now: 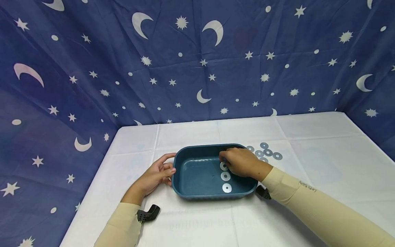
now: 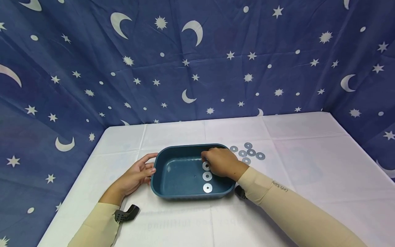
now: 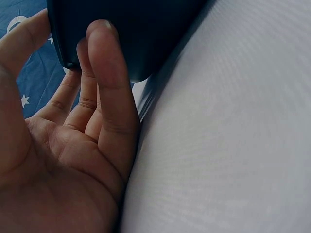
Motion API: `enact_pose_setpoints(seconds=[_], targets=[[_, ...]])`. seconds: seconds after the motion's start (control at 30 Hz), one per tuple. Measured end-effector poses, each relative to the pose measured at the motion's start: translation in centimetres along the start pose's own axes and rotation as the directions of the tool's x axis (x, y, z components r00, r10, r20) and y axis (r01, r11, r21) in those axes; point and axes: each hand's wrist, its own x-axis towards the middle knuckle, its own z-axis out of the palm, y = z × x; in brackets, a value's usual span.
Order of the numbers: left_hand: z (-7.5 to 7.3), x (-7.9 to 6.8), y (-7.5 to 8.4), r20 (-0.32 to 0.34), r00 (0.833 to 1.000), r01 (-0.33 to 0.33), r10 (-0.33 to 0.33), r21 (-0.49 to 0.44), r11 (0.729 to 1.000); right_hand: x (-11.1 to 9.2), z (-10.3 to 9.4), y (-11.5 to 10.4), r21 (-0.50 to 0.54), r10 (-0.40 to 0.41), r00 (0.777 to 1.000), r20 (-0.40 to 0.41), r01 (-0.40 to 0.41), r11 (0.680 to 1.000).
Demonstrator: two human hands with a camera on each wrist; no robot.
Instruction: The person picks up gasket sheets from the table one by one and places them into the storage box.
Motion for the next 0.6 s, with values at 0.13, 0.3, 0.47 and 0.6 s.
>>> enact_pose_setpoints(seconds=[0.13,0.3,0.47,0.6], targets=[[0.06,0.02,0.08,-0.002,1.000,0.005,-0.005,0.000,1.000,-0.07,0.08,-0.03,-0.030,-0.001,1.000,-0.001,0.001,1.000],[0.09,0.02,0.17,-0.003,1.000,0.007,-0.007,0.000,1.000,-0.15,0.25,-0.06,-0.062,-0.007,1.000,-0.015,0.006,0.998],[0.04,0.02,0.08,-0.002,1.000,0.007,-0.007,0.001,1.000,-0.28,0.34,-0.10,-0.076,-0.015,0.999,-0.030,0.013,0.997],[0.04,0.05,0.05,-0.002,1.000,0.010,-0.010,0.004,1.000,-0.35,0.41,-0.03,-0.075,-0.017,0.999,-0.043,0.014,0.997]])
